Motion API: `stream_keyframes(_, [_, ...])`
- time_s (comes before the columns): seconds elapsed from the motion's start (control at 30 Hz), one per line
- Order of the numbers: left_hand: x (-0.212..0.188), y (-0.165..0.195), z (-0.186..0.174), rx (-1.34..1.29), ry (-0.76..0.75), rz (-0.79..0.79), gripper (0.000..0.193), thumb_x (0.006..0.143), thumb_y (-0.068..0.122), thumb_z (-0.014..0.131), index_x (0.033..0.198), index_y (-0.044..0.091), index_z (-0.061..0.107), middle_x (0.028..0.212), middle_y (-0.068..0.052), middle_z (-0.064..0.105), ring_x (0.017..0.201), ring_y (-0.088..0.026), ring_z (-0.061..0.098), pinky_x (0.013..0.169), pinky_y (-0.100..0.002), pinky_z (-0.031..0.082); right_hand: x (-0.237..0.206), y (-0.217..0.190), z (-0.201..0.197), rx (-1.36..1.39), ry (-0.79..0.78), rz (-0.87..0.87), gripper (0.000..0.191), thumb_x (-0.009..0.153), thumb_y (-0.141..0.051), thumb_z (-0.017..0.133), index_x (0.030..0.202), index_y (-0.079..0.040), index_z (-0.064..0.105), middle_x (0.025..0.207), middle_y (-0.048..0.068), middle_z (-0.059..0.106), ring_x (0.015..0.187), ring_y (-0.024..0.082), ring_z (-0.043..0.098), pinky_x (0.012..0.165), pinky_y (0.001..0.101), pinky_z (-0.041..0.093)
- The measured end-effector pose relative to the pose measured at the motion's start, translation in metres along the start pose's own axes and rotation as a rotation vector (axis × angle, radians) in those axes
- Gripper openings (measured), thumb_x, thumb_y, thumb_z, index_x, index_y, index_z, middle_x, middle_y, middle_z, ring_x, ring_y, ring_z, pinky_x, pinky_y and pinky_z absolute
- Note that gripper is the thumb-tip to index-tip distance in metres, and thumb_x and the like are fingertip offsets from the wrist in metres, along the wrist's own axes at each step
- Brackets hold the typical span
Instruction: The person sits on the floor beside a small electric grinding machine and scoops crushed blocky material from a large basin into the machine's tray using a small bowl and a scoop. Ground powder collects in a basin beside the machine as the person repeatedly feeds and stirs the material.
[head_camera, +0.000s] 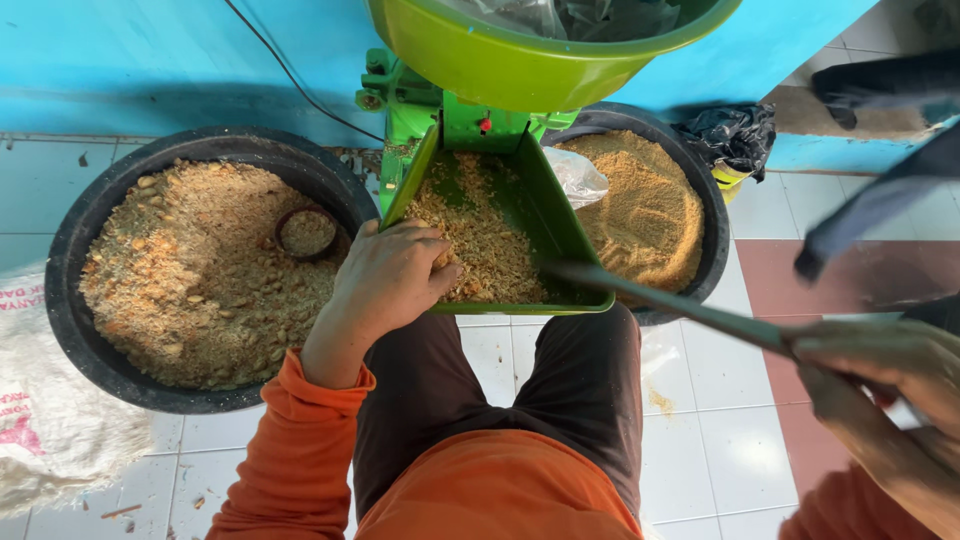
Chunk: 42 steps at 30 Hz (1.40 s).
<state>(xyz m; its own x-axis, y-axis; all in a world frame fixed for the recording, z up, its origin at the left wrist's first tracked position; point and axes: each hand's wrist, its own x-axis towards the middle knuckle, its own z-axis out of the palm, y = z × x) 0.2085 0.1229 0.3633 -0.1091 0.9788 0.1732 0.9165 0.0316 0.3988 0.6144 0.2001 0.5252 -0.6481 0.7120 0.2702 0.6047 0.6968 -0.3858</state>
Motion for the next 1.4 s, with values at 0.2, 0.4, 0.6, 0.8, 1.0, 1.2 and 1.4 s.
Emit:
stream_keyframes(0.2, [0.0,-0.002,0.002,-0.019,-0.018,-0.015,0.026,0.09,0.035,0.069,0.095,0.011,0.078,0.099,-0.002,0.074,0.105,-0.022,0.066,0.097,-0.054,0.041,0.015,-0.046,0.026,-0.125,0.012,-0.051,0.029,0.081,-0.006,0.078,0.109,-0.009,0.072,0.099,0.006,0.078,0.08,0.016,0.076,0.065,0.0302,0.061])
stream_keyframes(0.4, [-0.001,-0.002,0.0,-0.025,0.068,0.052,0.027,0.088,0.033,0.07,0.094,0.008,0.078,0.093,-0.005,0.074,0.093,-0.026,0.069,0.091,-0.051,0.046,0.061,-0.053,0.125,0.048,0.134,-0.238,0.014,0.093,-0.002,0.071,0.107,-0.001,0.068,0.105,0.013,0.075,0.084,0.023,0.076,0.07,0.0319,0.061])
stream_keyframes(0.6, [-0.001,0.004,-0.007,0.032,-0.062,-0.021,0.029,0.09,0.035,0.069,0.086,0.007,0.076,0.089,-0.006,0.073,0.092,-0.027,0.07,0.092,-0.048,0.047,0.095,-0.047,0.191,0.097,0.205,-0.27,0.013,0.094,0.0,0.069,0.107,0.003,0.067,0.109,0.017,0.074,0.085,0.029,0.075,0.073,0.0351,0.063])
stream_keyframes(0.8, [-0.002,0.005,-0.009,0.04,-0.043,-0.012,0.029,0.092,0.035,0.065,0.083,0.01,0.076,0.091,-0.003,0.073,0.099,-0.024,0.068,0.093,-0.05,0.045,0.095,-0.045,0.163,0.006,0.263,-0.334,0.017,0.095,0.0,0.07,0.112,-0.002,0.071,0.11,0.014,0.076,0.089,0.026,0.076,0.073,0.0329,0.063])
stream_keyframes(1.0, [0.0,0.001,-0.005,-0.016,0.006,0.007,0.028,0.09,0.036,0.067,0.091,0.01,0.077,0.096,-0.003,0.074,0.105,-0.023,0.066,0.097,-0.057,0.041,0.036,-0.035,0.03,-0.001,0.042,-0.024,0.024,0.093,-0.002,0.072,0.116,-0.006,0.073,0.099,0.009,0.076,0.072,0.014,0.071,0.058,0.0283,0.055])
stream_keyframes(1.2, [-0.001,0.0,-0.003,-0.034,-0.012,-0.02,0.029,0.09,0.037,0.066,0.098,0.011,0.077,0.101,-0.004,0.073,0.107,-0.023,0.066,0.099,-0.056,0.041,0.019,-0.011,-0.015,0.094,-0.166,-0.022,0.024,0.089,-0.004,0.074,0.113,-0.007,0.073,0.101,0.007,0.078,0.073,0.015,0.074,0.059,0.0281,0.057])
stream_keyframes(1.4, [0.0,-0.002,-0.001,-0.009,-0.081,-0.045,0.029,0.093,0.037,0.065,0.101,0.012,0.078,0.1,-0.002,0.074,0.108,-0.021,0.066,0.102,-0.057,0.04,0.027,-0.044,0.013,-0.051,-0.159,-0.062,0.025,0.084,-0.007,0.075,0.11,-0.008,0.074,0.102,0.006,0.08,0.075,0.016,0.077,0.06,0.0278,0.059])
